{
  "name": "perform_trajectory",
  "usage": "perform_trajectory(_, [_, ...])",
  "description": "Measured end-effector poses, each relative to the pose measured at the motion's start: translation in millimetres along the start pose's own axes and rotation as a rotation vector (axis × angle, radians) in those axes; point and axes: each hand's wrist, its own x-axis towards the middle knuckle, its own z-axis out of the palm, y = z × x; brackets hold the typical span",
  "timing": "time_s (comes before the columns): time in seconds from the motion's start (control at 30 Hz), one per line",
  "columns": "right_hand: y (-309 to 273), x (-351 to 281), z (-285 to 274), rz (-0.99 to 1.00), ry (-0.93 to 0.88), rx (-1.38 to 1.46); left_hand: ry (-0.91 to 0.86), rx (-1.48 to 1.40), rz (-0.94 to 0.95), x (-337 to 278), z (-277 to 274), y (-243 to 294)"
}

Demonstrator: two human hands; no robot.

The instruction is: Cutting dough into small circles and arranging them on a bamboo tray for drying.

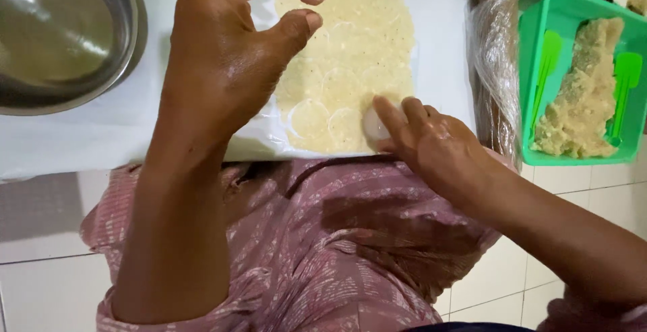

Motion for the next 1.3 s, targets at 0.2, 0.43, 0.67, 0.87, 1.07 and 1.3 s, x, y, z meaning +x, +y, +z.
perform_trajectory(0.2, [5, -1, 7, -0.091, 0.078, -0.082, -0.006, 0.04, 0.014, -1, 1, 0])
perform_trajectory(0.43, [0, 1, 15, -0.032, 0.184, -0.043, -0.004, -0.02, 0.022, 0, 3, -3])
perform_trajectory(0.67, [12, 26, -3, 0.445, -0.205, 0.203, -0.032, 0.024, 0.053, 2, 2, -4])
perform_trajectory(0.87, [59, -8, -28, 0.382, 0.008, 0.914, -0.066, -0.019, -0.009, 1, -1, 2])
perform_trajectory(1.07, [58, -22, -29, 0.332, 0.129, 0.862, -0.059, -0.026, -0.025, 1, 2, -4])
perform_trajectory(1.3, [4, 2, -15, 0.213, 0.065, 0.429, -0.017, -0.052, 0.016, 1, 2, -5])
